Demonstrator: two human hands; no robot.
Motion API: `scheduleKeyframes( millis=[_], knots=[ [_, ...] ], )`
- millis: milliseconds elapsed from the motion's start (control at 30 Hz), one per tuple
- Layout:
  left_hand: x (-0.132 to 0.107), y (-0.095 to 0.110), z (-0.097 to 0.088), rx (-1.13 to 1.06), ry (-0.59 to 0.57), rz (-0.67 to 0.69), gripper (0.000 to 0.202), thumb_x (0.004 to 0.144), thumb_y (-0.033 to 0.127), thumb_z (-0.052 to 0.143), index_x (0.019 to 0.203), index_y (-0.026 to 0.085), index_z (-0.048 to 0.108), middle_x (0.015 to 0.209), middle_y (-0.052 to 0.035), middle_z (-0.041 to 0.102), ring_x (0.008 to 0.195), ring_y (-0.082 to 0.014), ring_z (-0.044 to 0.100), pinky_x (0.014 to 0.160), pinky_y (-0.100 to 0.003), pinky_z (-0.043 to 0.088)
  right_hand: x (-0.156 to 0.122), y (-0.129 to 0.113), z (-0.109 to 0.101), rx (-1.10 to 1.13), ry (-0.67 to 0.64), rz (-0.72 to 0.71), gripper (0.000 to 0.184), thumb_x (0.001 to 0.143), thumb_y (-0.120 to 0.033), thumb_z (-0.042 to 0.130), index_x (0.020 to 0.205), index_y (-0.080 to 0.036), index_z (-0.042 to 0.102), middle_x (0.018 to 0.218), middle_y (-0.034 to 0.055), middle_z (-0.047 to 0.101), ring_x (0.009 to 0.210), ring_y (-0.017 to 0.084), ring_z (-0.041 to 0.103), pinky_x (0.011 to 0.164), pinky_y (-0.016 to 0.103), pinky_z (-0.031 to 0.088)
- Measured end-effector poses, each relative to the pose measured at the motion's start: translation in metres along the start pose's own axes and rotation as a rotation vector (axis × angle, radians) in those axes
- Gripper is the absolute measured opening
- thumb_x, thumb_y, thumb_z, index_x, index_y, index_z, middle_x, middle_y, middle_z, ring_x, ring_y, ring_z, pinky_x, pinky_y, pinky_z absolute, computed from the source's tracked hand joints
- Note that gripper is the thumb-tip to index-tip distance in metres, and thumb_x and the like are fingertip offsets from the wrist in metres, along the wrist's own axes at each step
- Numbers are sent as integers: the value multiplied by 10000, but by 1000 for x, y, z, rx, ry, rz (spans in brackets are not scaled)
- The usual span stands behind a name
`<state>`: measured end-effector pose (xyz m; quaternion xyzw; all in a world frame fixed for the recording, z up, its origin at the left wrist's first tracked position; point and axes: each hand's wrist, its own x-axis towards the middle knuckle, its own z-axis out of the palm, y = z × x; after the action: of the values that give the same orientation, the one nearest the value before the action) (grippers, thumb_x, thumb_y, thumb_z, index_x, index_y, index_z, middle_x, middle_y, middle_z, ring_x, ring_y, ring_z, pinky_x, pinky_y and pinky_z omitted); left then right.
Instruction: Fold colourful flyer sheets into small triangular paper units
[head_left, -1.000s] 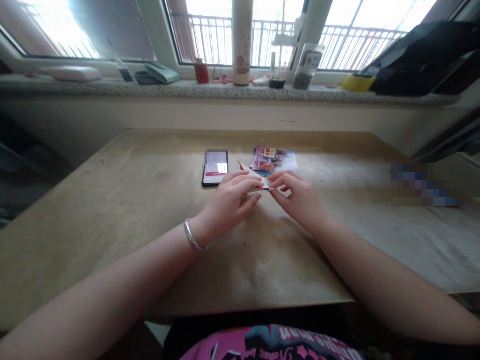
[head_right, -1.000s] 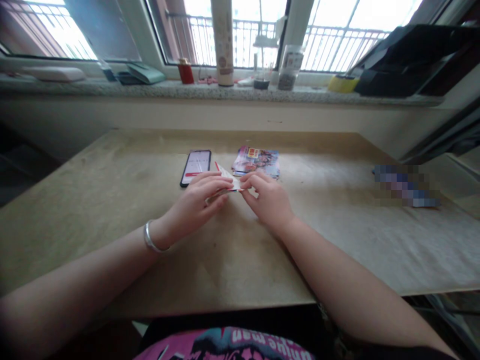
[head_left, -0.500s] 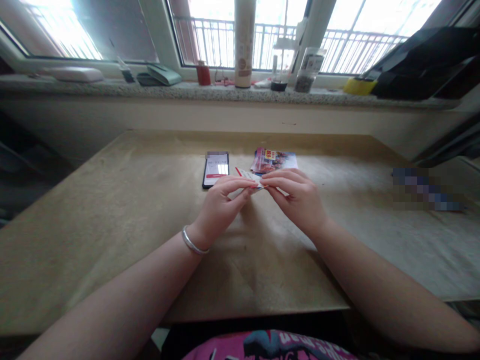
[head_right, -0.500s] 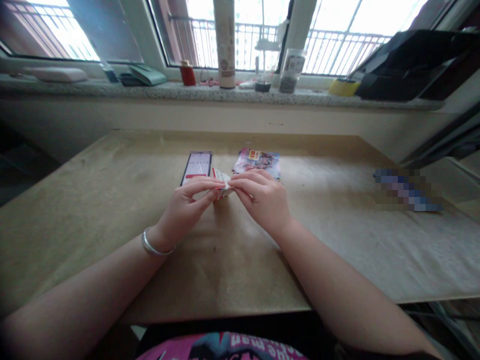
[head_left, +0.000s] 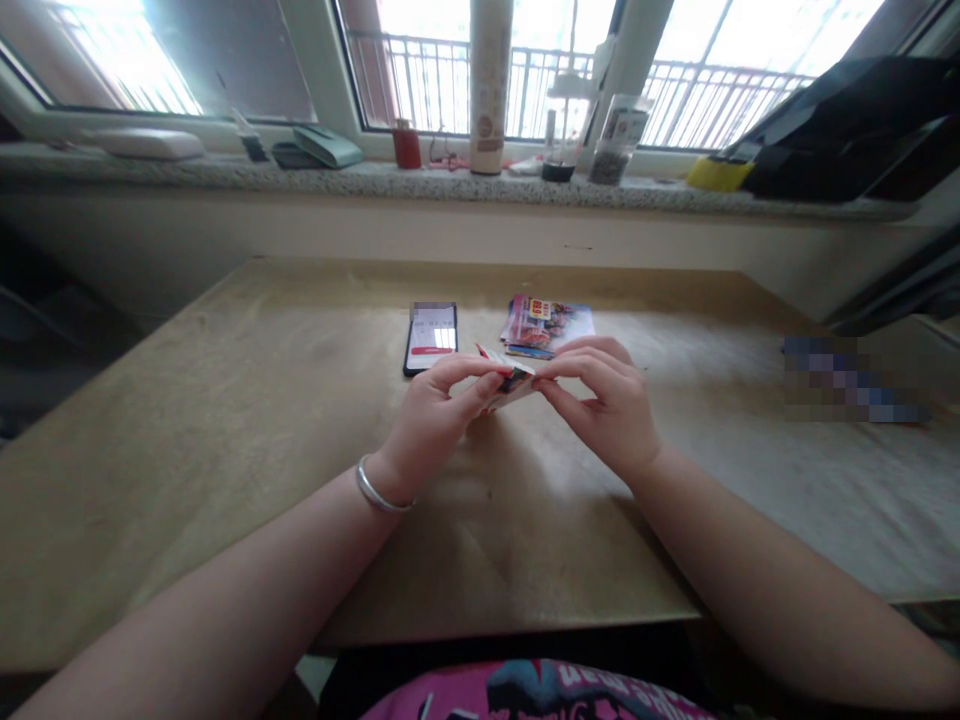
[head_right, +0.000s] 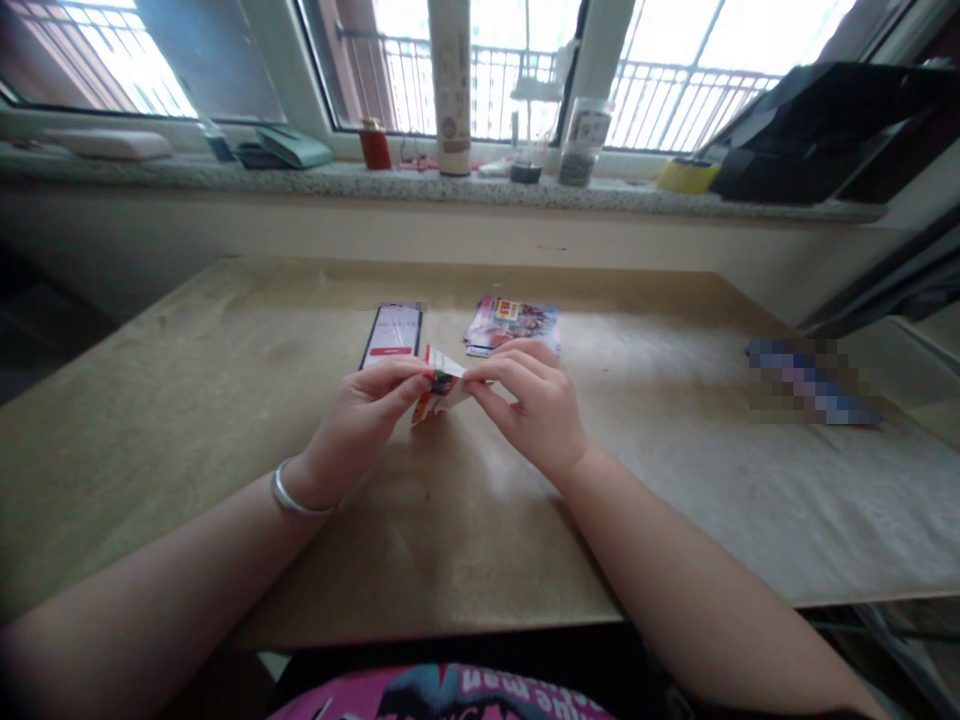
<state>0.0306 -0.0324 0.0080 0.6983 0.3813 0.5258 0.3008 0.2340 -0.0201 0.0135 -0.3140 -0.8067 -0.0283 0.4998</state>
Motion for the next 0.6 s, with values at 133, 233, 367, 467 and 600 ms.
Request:
scheduleKeyframes(
  millis=[133, 233, 367, 467, 600],
  knots=[
    [-1, -2, 0, 11, 22, -12, 168, 867, 367, 641, 887, 228, 733, 921, -32, 728, 901, -178, 662, 889, -374, 544, 1, -2, -2, 15, -50, 1, 76, 840, -225, 638, 830, -287, 681, 806, 8, 713, 845, 201, 636, 818, 408, 511],
    [-1, -3, 1, 11, 29, -8, 154, 863, 366, 646, 884, 244, 739, 944, -30, 726, 938, -180, 656, 958, -406, 520, 1, -5, -2, 2, -49, 2, 74, 843, -226, 630, 824, -283, 673, 805, 13, 705, 852, 199, 631, 830, 404, 510],
    [-2, -3, 2, 10, 19, 25, 140, 866, 363, 644, 880, 263, 742, 943, -12, 726, 982, -178, 641, 1088, -465, 415, 0, -7, 1, 28, -62, 11, 60, 851, -226, 620, 819, -269, 646, 839, 18, 706, 858, 189, 628, 830, 386, 511],
    [-2, -3, 3, 12, 9, 49, 143, 878, 360, 627, 898, 271, 738, 939, 1, 729, 994, -172, 637, 1117, -472, 378, -2, -8, 3, 33, -76, 38, 47, 864, -230, 608, 834, -257, 630, 841, 23, 703, 831, 182, 628, 782, 360, 517],
    [-2, -2, 4, 14, 14, 102, 135, 884, 350, 622, 920, 281, 733, 949, 14, 730, 1034, -165, 622, 1108, -441, 385, -4, -10, 3, 12, -62, 46, 43, 869, -231, 606, 836, -252, 624, 833, 24, 700, 812, 180, 626, 756, 345, 516]
  ],
)
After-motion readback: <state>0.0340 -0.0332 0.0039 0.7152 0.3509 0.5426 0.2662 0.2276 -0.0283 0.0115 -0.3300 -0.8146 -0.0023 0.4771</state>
